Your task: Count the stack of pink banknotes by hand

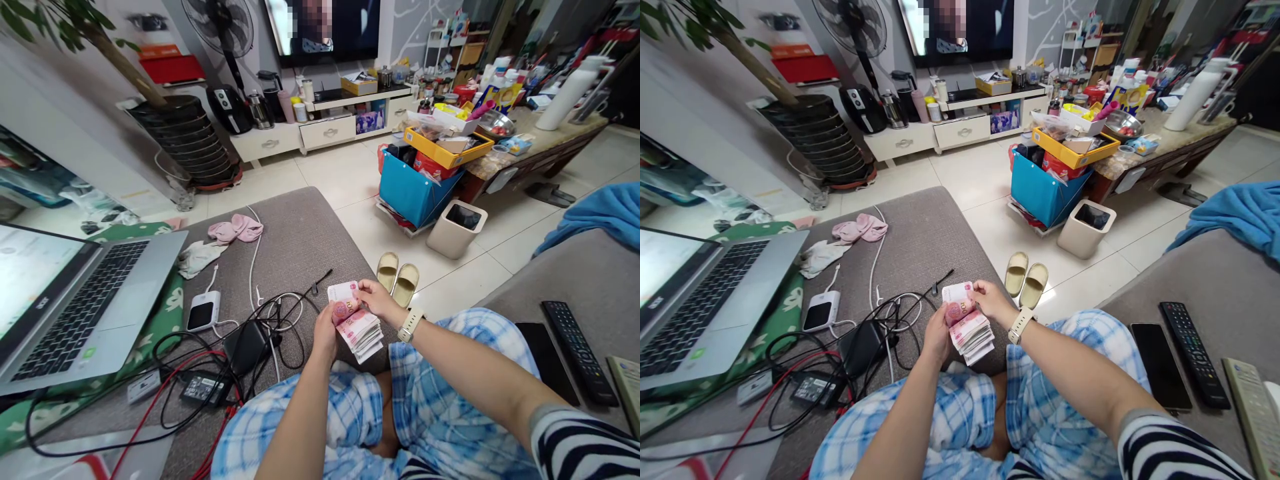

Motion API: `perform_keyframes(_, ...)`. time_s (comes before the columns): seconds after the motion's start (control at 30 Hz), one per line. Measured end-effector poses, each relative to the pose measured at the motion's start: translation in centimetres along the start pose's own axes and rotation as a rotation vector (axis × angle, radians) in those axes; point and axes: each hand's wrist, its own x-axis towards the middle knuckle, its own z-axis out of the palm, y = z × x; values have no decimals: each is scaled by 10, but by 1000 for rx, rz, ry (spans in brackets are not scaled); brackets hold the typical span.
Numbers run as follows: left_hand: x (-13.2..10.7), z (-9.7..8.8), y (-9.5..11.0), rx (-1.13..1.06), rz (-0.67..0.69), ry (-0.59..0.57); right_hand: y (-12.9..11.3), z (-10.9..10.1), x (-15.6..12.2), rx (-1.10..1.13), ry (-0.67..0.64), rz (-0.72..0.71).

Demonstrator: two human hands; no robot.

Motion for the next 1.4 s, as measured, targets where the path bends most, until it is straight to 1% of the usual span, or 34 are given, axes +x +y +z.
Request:
perform_keyframes(0.1, 7, -7, -7, -24, -26, 18, 0, -2, -2, -26, 30, -25)
perform_keyframes(0.27, 9, -13, -17, -30, -90, 26, 2, -6, -9, -165, 77, -111)
perform_keyframes(0.33, 7, -13, -18, -45, -121, 11, 1, -6, -12, -142, 28, -115)
perform_keyframes(0.43, 0, -15, -14, -77, -193, -21, -1, -7, -18, -50, -117, -54)
perform_keyframes(0.53, -7, -21, -7, -105, -291, -46, -1, -10, -24, -53, -229, -5)
perform_keyframes(0.6, -12, -24, -4, -121, -351, -54, 0, -12, -28, -81, -273, 10)
perform_keyframes(0.67, -17, -26, -2, -137, -381, -55, 3, -13, -32, -115, -283, 14)
perform_keyframes(0.8, -29, -27, -4, -168, -344, -31, 8, -11, -44, -188, -305, -40)
perform_keyframes(0.9, -37, -28, -5, -155, -344, 1, 16, -4, -52, -245, -348, -91)
perform_keyframes(0.97, -44, -28, -6, -140, -349, 15, 25, 2, -54, -195, -313, -59)
perform_keyframes(1.03, -50, -26, -8, -127, -344, 3, 33, 9, -55, -164, -284, -37)
perform_keyframes(1.1, -56, -24, -10, -114, -318, -61, 40, 14, -57, -158, -237, -20)
perform_keyframes(1.17, -61, -22, -16, -64, -283, -88, 44, 17, -60, -172, -188, -3)
perform_keyframes(1.2, -63, -21, -19, -13, -261, -69, 45, 18, -62, -184, -168, 4)
perform_keyframes(1.27, -66, -19, -26, 136, -206, 31, 44, 19, -66, -213, -140, 6)
perform_keyframes(1.33, -69, -17, -30, 252, -163, 54, 39, 18, -70, -241, -119, -4)
perform_keyframes(1.4, -71, -13, -31, 286, -120, 84, 31, 18, -73, -261, -105, -22)
